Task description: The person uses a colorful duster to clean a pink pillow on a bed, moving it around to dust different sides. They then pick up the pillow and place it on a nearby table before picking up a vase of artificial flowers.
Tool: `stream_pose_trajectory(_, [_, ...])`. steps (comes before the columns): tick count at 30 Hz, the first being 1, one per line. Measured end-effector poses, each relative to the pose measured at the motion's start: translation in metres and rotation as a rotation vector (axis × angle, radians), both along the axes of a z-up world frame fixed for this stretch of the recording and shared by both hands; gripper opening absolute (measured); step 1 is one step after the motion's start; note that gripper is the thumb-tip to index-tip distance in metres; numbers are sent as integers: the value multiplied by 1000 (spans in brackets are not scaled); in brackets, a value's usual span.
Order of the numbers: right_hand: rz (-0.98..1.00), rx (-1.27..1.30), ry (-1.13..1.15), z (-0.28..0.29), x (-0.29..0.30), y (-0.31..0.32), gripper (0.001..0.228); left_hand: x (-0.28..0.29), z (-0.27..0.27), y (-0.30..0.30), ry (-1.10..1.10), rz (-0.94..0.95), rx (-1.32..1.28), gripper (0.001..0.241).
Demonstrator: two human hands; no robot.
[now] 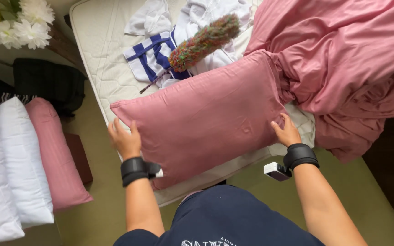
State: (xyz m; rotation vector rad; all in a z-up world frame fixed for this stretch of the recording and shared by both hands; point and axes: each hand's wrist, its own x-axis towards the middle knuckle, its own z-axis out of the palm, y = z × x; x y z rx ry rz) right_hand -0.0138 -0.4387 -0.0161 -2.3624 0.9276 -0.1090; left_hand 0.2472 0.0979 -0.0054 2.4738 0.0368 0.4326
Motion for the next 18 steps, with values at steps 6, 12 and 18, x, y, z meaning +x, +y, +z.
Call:
stream_pose_trajectory(6, [44,33,88,-62,11,-58,88,-97,-87,25,637,75,-163,109])
stream_pose_trajectory(12, [-154,393,366,-67,35,-52,93,-135,-169,14,714,170,-356,115])
stream_pose_trajectory(18, [-164,453,341,-88,28,-68,99,-138,-112,-14,690,206,-483,94])
